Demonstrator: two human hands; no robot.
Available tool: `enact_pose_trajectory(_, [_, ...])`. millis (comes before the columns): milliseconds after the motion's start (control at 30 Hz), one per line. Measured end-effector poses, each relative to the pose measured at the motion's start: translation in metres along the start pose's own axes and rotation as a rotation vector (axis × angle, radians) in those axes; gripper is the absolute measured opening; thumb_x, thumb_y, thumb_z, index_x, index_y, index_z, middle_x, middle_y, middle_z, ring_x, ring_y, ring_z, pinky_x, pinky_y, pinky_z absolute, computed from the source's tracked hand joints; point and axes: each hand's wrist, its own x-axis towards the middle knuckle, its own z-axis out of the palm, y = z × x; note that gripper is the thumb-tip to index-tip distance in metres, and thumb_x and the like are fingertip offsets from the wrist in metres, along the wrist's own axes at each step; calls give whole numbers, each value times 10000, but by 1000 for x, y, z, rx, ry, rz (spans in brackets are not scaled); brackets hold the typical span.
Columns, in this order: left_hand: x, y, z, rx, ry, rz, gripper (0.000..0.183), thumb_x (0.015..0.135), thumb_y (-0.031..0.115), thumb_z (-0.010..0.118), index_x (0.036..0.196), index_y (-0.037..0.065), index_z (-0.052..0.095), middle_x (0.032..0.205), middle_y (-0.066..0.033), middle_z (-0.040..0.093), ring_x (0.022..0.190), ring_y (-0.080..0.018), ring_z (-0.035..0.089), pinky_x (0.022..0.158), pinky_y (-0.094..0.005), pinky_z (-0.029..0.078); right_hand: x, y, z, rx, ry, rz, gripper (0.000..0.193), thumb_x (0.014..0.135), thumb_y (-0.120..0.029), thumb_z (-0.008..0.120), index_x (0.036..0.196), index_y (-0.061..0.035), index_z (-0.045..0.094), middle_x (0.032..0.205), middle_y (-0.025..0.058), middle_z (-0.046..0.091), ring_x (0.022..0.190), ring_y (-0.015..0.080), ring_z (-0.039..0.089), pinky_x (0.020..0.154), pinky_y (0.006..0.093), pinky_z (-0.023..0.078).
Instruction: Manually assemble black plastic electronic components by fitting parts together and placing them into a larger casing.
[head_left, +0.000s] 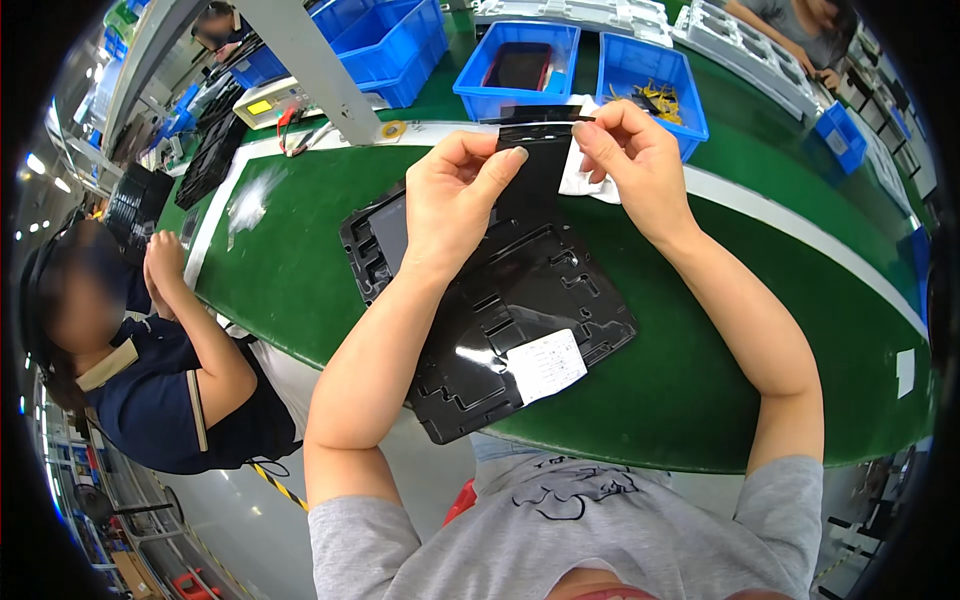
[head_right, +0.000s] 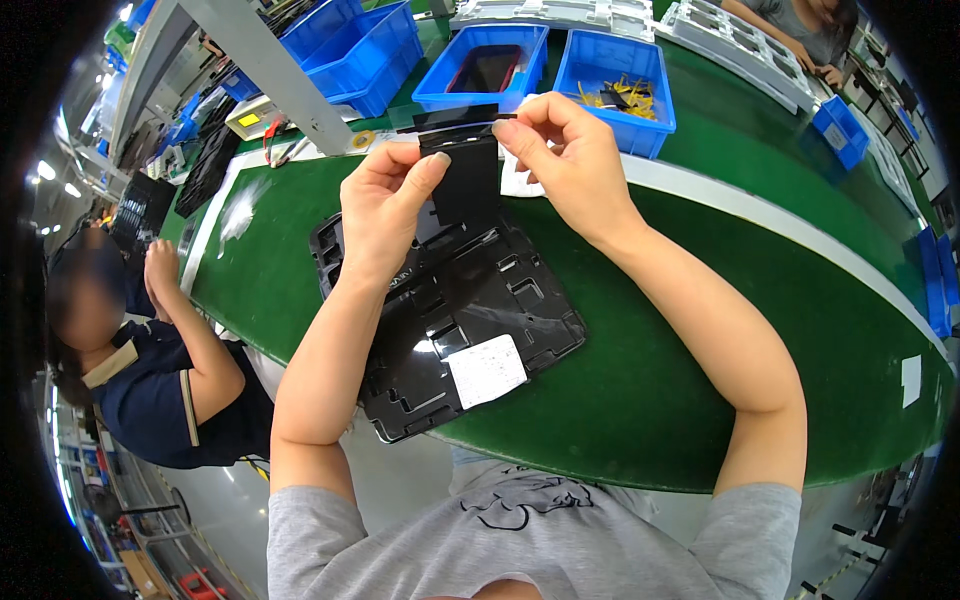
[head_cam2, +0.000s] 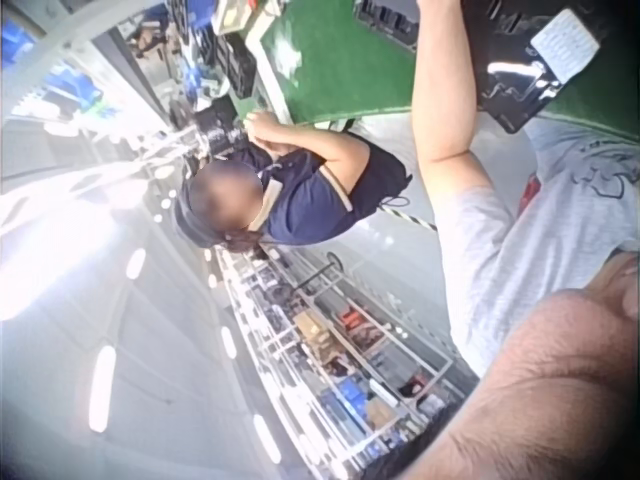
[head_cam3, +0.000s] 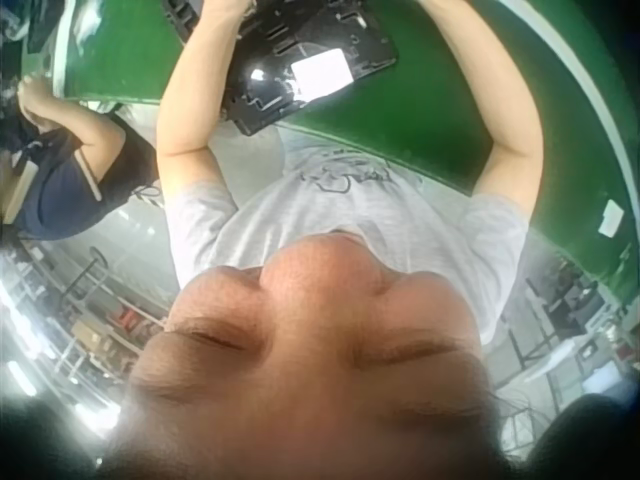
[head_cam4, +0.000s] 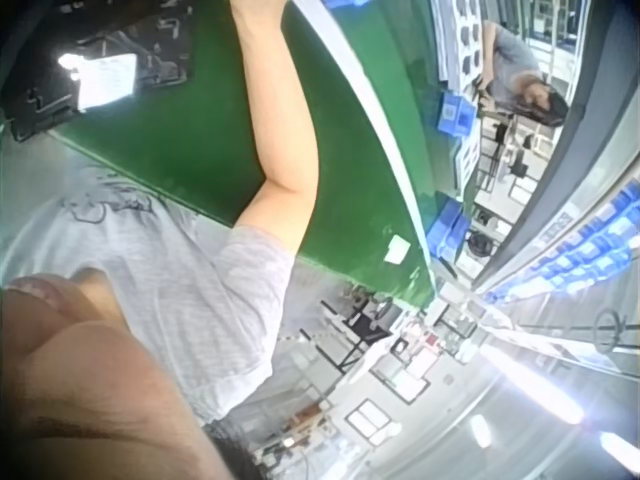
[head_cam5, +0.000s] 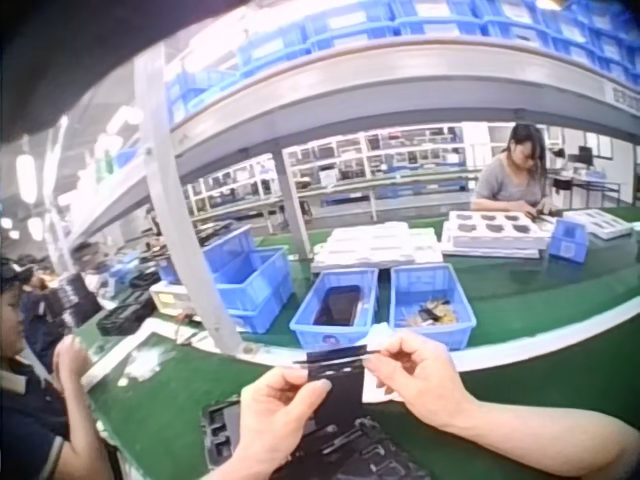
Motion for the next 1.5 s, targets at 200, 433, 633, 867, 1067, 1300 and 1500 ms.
enact_pose_trajectory(200, [1,-5,-2,91,32,38,107,817,51,710,866,22,619,809,14,616,701,-28,525,630,-173,416,1,-7,2,47,-34,97,223,882,-236,635,761,-71,547,667,-34,512,566,34,469,517,197,383])
enact_pose_trajectory(433, [10,-8,-11,63,179,113,146,837,109,701,893,8,613,780,10,622,676,-27,522,616,-183,423,4,1,-2,267,-41,157,198,863,-204,613,728,-71,553,598,-23,506,523,41,466,467,203,354])
enact_pose_trajectory(633, [13,-6,-15,-4,279,174,130,867,149,675,913,60,593,776,37,584,672,-33,503,613,-188,404,4,12,-8,-199,-431,583,228,798,-244,645,689,-61,563,608,7,533,511,75,467,451,239,355])
enact_pose_trajectory(867, [7,-3,-10,-129,91,116,118,924,197,595,940,81,579,790,52,591,671,-17,495,591,-174,373,1,5,-6,-585,-476,331,359,743,-240,766,884,-46,500,729,-3,509,655,84,477,580,247,395])
enact_pose_trajectory(1067, [3,-1,-4,-144,-44,102,140,927,117,573,1024,17,559,876,-20,643,752,-49,570,663,-198,454,13,-13,-11,125,-267,333,221,908,-251,601,862,-35,621,718,-4,567,597,57,516,526,215,408])
enact_pose_trajectory(1300, [-5,4,0,-109,-169,176,240,896,19,586,1104,-14,470,924,-129,666,821,-117,630,717,-237,514,11,-15,-5,373,-364,405,262,886,-318,635,854,-58,634,719,-19,570,572,55,510,497,207,397])
enact_pose_trajectory(1500, [-6,3,1,-102,-130,306,226,887,-21,580,1078,13,463,912,-136,658,823,-129,634,708,-236,515,9,-17,-5,367,-356,376,238,869,-276,661,855,-40,647,692,-15,570,573,65,525,492,205,407])
